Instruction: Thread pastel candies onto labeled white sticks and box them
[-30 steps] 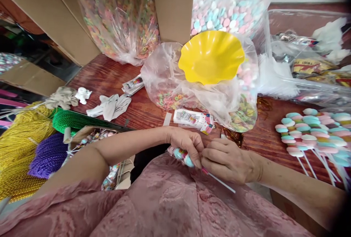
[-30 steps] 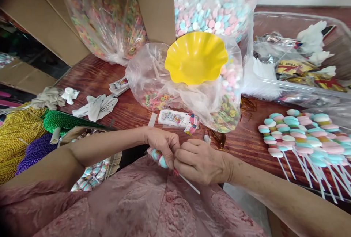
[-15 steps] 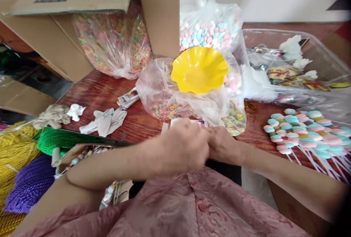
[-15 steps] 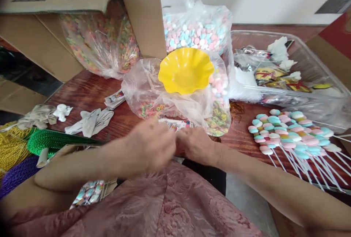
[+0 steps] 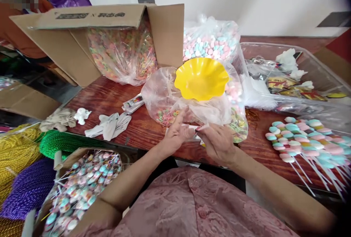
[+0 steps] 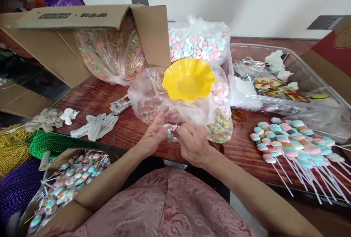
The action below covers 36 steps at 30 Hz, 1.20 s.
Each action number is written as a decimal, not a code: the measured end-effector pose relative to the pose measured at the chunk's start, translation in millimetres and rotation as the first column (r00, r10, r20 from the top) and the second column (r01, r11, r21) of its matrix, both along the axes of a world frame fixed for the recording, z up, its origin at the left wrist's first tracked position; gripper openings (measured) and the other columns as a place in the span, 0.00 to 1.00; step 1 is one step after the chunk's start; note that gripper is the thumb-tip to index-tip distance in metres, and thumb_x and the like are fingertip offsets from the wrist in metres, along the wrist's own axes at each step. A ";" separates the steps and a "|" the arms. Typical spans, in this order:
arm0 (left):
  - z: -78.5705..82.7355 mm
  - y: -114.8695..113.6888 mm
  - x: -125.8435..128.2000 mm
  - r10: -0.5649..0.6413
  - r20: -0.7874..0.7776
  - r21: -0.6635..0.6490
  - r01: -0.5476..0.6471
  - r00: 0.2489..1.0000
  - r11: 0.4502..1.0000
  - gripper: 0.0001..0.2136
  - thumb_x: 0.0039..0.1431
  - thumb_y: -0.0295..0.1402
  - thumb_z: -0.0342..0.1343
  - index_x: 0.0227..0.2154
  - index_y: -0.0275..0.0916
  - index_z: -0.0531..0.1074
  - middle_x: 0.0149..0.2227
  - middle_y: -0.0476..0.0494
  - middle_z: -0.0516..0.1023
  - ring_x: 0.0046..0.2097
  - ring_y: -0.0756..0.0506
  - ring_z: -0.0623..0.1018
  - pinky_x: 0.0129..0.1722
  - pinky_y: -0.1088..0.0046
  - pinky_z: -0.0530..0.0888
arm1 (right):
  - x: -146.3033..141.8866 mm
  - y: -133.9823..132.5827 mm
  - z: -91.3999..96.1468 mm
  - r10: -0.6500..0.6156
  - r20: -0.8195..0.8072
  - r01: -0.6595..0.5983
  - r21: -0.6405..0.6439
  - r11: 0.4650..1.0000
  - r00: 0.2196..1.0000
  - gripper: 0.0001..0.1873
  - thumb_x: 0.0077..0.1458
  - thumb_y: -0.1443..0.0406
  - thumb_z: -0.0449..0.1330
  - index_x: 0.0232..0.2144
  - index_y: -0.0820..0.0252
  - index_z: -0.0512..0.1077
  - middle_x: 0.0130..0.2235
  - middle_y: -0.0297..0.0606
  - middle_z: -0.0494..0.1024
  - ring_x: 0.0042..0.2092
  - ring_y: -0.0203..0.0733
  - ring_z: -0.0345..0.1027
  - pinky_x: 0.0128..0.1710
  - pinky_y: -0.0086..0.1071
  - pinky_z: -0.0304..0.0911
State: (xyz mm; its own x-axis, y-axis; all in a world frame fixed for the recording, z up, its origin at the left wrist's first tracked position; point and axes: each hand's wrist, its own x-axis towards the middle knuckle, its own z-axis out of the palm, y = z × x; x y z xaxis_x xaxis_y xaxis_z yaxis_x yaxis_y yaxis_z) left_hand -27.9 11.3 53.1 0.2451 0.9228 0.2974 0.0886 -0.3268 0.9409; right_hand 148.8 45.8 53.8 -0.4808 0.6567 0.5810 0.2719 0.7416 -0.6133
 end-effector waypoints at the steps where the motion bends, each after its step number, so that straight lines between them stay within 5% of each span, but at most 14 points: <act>1: -2.2 -3.1 -0.7 -0.084 0.067 -0.105 0.090 0.994 0.990 0.29 0.66 0.50 0.48 0.65 0.43 0.58 0.47 0.37 0.75 0.45 0.46 0.77 0.47 0.65 0.74 | -2.3 -0.1 -0.6 -0.003 -0.021 0.005 0.114 0.994 1.000 0.07 0.58 0.69 0.55 0.28 0.58 0.70 0.26 0.35 0.72 0.29 0.36 0.64 0.32 0.31 0.60; 3: -5.3 -7.1 -5.6 -0.193 0.098 -0.208 0.209 0.976 0.956 0.27 0.66 0.49 0.48 0.61 0.38 0.63 0.33 0.44 0.75 0.31 0.49 0.75 0.36 0.70 0.74 | -8.8 -3.3 -4.1 0.009 -0.088 0.004 0.143 0.990 0.996 0.07 0.59 0.70 0.54 0.30 0.58 0.70 0.28 0.35 0.74 0.30 0.37 0.66 0.33 0.31 0.61; 6: -4.8 -13.1 -19.5 -0.051 -0.235 -0.012 0.050 0.971 0.999 0.18 0.67 0.42 0.49 0.48 0.35 0.75 0.32 0.41 0.76 0.34 0.46 0.76 0.40 0.66 0.74 | -20.4 -14.2 -14.8 0.004 -0.199 -0.055 -0.253 0.966 0.980 0.08 0.58 0.64 0.58 0.26 0.58 0.68 0.25 0.32 0.70 0.27 0.35 0.62 0.28 0.29 0.59; 11: -20.2 -53.4 -44.0 0.191 -0.628 0.380 0.083 0.754 0.921 0.11 0.63 0.31 0.49 0.39 0.40 0.78 0.40 0.36 0.80 0.44 0.43 0.76 0.48 0.61 0.71 | -32.9 -46.9 -37.6 0.213 -0.351 -0.407 -0.842 0.353 0.912 0.17 0.56 0.53 0.59 0.24 0.57 0.63 0.19 0.27 0.58 0.18 0.30 0.47 0.16 0.26 0.48; 12: -29.1 -66.8 -50.4 0.187 -0.641 0.388 0.103 0.745 0.916 0.10 0.62 0.31 0.50 0.39 0.41 0.77 0.40 0.37 0.80 0.44 0.44 0.77 0.48 0.62 0.72 | -33.1 -52.9 -43.3 0.286 -0.310 -0.404 -0.833 0.378 0.907 0.17 0.58 0.52 0.57 0.25 0.57 0.65 0.18 0.27 0.59 0.18 0.31 0.49 0.15 0.26 0.49; 16: -68.5 -127.8 -100.7 0.291 -0.705 0.297 -0.103 0.647 0.949 0.08 0.62 0.32 0.52 0.36 0.40 0.76 0.38 0.37 0.81 0.44 0.45 0.77 0.55 0.58 0.69 | -26.7 -62.4 -69.0 0.389 0.138 -0.301 -0.421 0.856 0.911 0.10 0.60 0.59 0.57 0.40 0.56 0.74 0.33 0.38 0.77 0.28 0.40 0.71 0.23 0.29 0.64; 18: -80.0 -155.6 -143.2 0.308 -0.816 0.130 -0.362 0.490 0.923 0.08 0.61 0.31 0.51 0.34 0.39 0.76 0.39 0.39 0.81 0.47 0.45 0.77 0.59 0.56 0.65 | -20.0 -58.8 -78.8 0.383 0.223 -0.327 -0.250 0.911 0.896 0.13 0.61 0.62 0.55 0.47 0.55 0.72 0.38 0.39 0.79 0.32 0.42 0.75 0.26 0.32 0.69; 20: -83.7 -174.9 -189.8 0.220 -0.948 -0.007 -0.707 0.230 0.707 0.07 0.60 0.30 0.52 0.35 0.40 0.76 0.43 0.41 0.80 0.51 0.45 0.75 0.59 0.59 0.66 | -12.2 -53.1 -83.7 0.391 0.212 -0.356 -0.186 0.916 0.895 0.11 0.63 0.64 0.54 0.46 0.55 0.71 0.37 0.39 0.79 0.33 0.42 0.76 0.29 0.33 0.72; 23: -82.5 -180.4 -240.2 0.225 -0.974 0.093 -0.845 0.034 0.527 0.14 0.58 0.33 0.53 0.45 0.32 0.74 0.52 0.26 0.74 0.58 0.29 0.69 0.56 0.42 0.65 | 0.6 -49.2 -80.7 0.325 0.181 -0.311 -0.102 0.945 0.928 0.08 0.63 0.67 0.53 0.42 0.56 0.71 0.36 0.39 0.79 0.33 0.41 0.77 0.30 0.33 0.72; 25: -81.9 -168.1 -246.7 0.256 -0.967 0.145 -0.835 -0.005 0.531 0.17 0.58 0.32 0.53 0.48 0.27 0.72 0.52 0.21 0.72 0.57 0.26 0.69 0.53 0.41 0.66 | 10.7 -51.4 -73.2 0.272 0.207 -0.264 -0.068 0.962 0.940 0.10 0.62 0.69 0.53 0.43 0.57 0.72 0.37 0.40 0.79 0.34 0.40 0.76 0.32 0.32 0.71; 29: -71.8 -127.3 -193.2 0.385 -0.919 0.240 -0.653 0.087 0.719 0.12 0.63 0.30 0.48 0.41 0.35 0.75 0.44 0.33 0.77 0.51 0.38 0.74 0.55 0.58 0.69 | 32.7 -57.4 -58.4 0.137 0.168 -0.135 -0.022 0.991 0.976 0.13 0.59 0.75 0.53 0.43 0.58 0.72 0.37 0.41 0.79 0.36 0.39 0.75 0.34 0.30 0.69; 31: -57.1 -104.4 -142.3 0.522 -0.809 0.424 -0.349 0.270 0.836 0.09 0.62 0.29 0.50 0.38 0.39 0.76 0.37 0.40 0.78 0.41 0.43 0.75 0.46 0.64 0.72 | 42.1 -59.9 -56.4 -0.004 0.118 0.002 0.014 1.000 0.993 0.13 0.58 0.75 0.54 0.42 0.58 0.72 0.34 0.39 0.80 0.34 0.38 0.75 0.32 0.29 0.68; 34: -34.9 -58.5 -57.8 0.427 -0.759 0.495 0.011 0.492 0.869 0.08 0.61 0.27 0.52 0.39 0.40 0.75 0.35 0.42 0.77 0.37 0.45 0.74 0.41 0.66 0.72 | 50.0 -67.6 -58.7 -0.173 0.114 0.169 0.040 0.985 0.978 0.11 0.58 0.74 0.55 0.40 0.57 0.73 0.31 0.37 0.79 0.30 0.36 0.73 0.29 0.28 0.67; 36: -27.7 -23.3 -12.0 0.306 -0.852 0.399 0.148 0.424 0.905 0.09 0.61 0.27 0.51 0.40 0.36 0.75 0.39 0.38 0.77 0.43 0.41 0.74 0.42 0.63 0.72 | 53.5 -74.8 -60.5 -0.213 0.139 0.203 0.085 0.976 0.967 0.12 0.58 0.74 0.54 0.40 0.57 0.73 0.31 0.38 0.79 0.30 0.36 0.73 0.30 0.28 0.67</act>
State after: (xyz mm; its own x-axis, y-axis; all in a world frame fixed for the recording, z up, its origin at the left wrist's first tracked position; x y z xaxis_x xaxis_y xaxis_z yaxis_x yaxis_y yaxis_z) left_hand -40.0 -12.0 25.5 0.5062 0.8224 0.2596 0.8300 -0.5464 0.1125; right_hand 202.3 -29.0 -6.7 -0.4211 0.7120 0.5620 0.5076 0.6984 -0.5045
